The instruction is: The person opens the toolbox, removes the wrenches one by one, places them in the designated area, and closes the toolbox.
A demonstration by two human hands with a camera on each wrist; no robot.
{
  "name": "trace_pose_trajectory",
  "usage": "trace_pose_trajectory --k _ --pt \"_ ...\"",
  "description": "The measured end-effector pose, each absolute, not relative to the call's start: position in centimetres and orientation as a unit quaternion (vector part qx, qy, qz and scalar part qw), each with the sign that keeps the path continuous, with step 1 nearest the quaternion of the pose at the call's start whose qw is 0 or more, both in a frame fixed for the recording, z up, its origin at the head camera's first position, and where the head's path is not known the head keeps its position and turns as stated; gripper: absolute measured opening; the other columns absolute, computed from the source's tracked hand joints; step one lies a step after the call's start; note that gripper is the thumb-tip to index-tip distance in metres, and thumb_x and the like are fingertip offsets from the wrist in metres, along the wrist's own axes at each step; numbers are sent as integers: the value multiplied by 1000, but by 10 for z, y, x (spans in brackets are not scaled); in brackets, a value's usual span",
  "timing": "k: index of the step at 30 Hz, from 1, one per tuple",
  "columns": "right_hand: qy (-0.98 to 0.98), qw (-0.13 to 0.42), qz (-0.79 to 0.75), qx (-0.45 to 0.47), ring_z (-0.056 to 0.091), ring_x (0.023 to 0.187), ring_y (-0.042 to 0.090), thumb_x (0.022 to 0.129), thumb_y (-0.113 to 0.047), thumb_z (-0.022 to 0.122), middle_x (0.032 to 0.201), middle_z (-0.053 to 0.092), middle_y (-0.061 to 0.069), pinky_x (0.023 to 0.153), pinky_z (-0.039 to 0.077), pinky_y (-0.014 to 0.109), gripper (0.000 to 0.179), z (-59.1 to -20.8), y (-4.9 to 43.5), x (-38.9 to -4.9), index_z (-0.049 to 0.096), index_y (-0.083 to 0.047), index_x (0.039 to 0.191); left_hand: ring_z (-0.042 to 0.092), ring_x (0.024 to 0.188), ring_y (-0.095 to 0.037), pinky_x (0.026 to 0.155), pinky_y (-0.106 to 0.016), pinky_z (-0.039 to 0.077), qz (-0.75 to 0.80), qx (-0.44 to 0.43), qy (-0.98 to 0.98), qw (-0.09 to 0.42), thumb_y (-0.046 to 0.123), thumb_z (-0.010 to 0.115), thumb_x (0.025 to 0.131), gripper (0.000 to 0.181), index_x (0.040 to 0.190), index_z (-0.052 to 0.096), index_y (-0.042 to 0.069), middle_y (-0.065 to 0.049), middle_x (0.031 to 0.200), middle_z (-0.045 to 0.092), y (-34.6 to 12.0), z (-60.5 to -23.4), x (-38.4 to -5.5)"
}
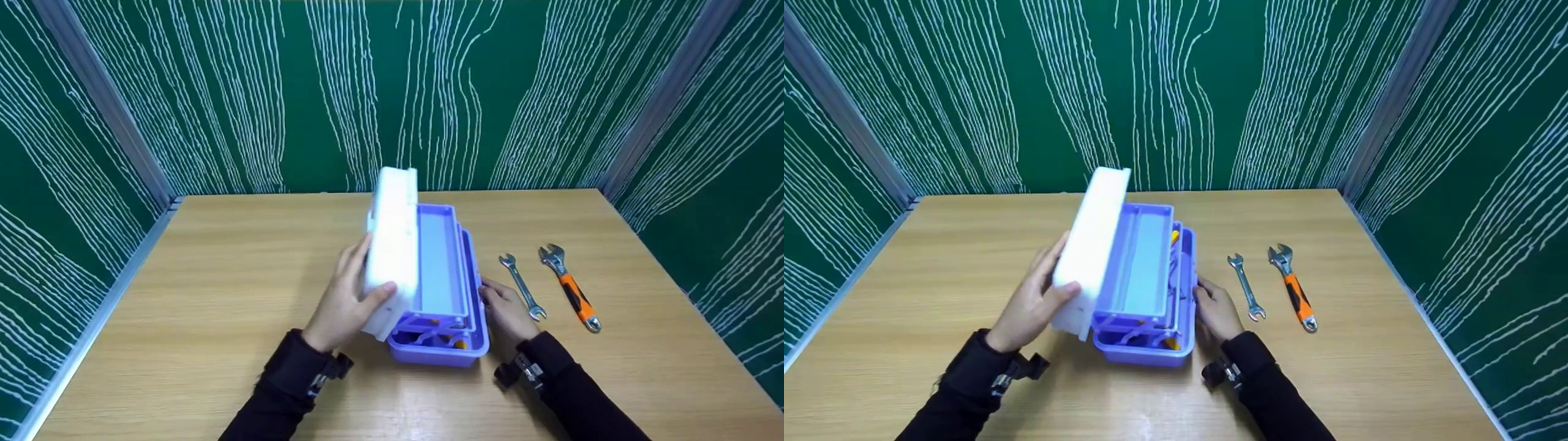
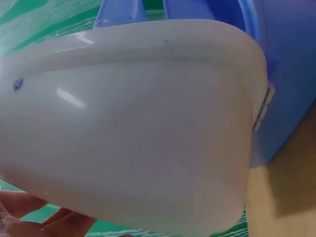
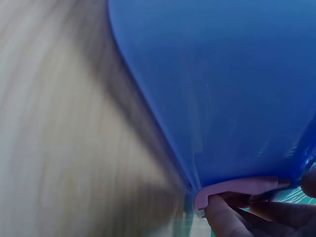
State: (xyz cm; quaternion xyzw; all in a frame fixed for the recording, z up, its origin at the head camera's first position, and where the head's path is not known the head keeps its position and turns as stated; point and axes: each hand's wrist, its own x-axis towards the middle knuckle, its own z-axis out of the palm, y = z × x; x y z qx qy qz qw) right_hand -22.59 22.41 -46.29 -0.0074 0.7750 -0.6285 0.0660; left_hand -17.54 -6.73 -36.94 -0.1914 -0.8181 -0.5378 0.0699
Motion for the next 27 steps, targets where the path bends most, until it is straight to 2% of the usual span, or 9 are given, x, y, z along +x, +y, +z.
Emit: trace_pose_trajectory --k 6,12,14,20,27 --pt "763 71 -642 -13 45 122 30 97 -12 33 140 38 23 96 44 32 46 -463 224 -225 29 5 139 35 129 -25 102 -47 34 -492 -225 -836 95 51 59 83 81 147 18 23 -4 147 24 -42 -373 -176" --pt "765 58 -641 -10 57 105 14 98 -12 36 131 47 26 85 49 23 43 -463 224 -224 35 5 137 34 130 -22 105 -41 32 -401 -267 -864 147 60 52 83 82 146 25 14 -6 146 30 -19 -376 -175" --pt "761 59 -646 -6 58 102 11 98 -13 37 130 48 26 84 49 22 43 -463 224 -224 36 5 137 33 131 -21 106 -45 29 -370 -273 -876 147 62 47 83 82 146 25 15 -4 147 30 -12 -377 -174" --pt "737 64 -672 10 56 108 14 96 -19 42 133 46 22 88 48 24 47 -465 224 -225 37 4 137 30 135 -21 109 -57 13 -272 -276 -913 130 68 37 83 83 147 22 17 -1 150 27 10 -379 -170" --pt "715 57 -697 13 54 109 12 91 -34 53 131 51 13 88 46 23 58 -469 226 -226 41 2 135 34 132 -25 108 -58 15 -153 -287 -935 144 68 34 84 80 145 26 17 1 147 33 33 -388 -166"
